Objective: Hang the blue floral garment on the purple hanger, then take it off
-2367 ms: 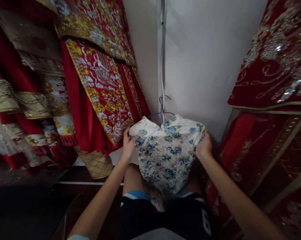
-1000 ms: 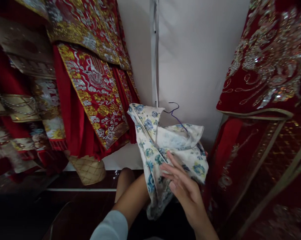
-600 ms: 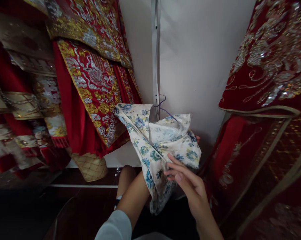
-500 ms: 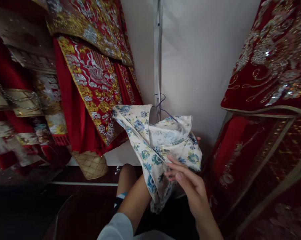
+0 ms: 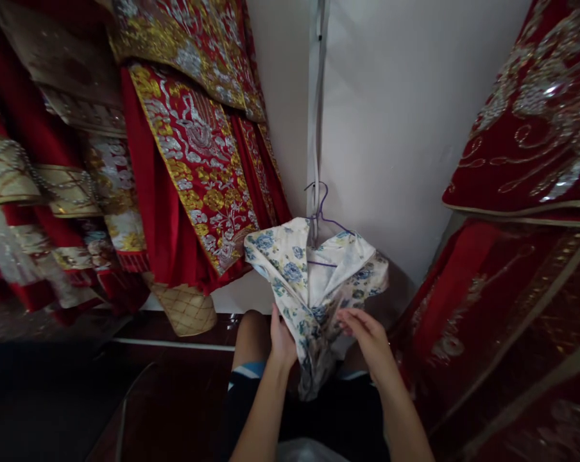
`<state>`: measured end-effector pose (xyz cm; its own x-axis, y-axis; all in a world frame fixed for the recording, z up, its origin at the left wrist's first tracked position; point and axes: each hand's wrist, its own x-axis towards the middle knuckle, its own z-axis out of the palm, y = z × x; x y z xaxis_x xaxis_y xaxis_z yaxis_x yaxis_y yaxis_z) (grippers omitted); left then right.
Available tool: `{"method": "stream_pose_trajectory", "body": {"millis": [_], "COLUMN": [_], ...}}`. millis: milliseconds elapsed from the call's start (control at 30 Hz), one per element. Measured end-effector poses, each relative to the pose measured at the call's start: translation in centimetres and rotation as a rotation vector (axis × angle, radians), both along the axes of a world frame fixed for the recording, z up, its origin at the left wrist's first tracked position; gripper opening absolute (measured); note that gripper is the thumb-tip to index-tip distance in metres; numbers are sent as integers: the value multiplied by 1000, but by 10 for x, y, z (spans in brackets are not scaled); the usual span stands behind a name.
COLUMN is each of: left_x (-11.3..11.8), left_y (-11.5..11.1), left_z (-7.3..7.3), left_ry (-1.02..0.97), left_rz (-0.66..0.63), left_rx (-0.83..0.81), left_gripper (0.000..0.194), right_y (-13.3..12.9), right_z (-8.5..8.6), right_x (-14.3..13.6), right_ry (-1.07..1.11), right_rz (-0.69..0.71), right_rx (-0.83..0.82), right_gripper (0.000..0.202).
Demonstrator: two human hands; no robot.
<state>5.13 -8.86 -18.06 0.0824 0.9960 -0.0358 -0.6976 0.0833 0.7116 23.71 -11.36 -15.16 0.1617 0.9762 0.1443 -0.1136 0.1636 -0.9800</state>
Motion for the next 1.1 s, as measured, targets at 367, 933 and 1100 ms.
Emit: {"method": "stream_pose_trajectory", "body": {"millis": [367, 933, 1100], "left_x": [16, 11, 8], "left_y": [-16, -14, -14], "left_z": [8, 8, 8], "left_ry": [351, 122, 142], "left_rz": [200, 153, 118], "left_rx": [108, 9, -9], "left_gripper": [39, 51, 42], "right_y": [18, 19, 19], "right_z": [-33, -48, -43], "right_x": [-49, -42, -51], "right_ry": [-128, -134, -58], "right_rz": [261, 187, 221], "right_rx": [25, 66, 36], "right_gripper": [50, 36, 43]}}
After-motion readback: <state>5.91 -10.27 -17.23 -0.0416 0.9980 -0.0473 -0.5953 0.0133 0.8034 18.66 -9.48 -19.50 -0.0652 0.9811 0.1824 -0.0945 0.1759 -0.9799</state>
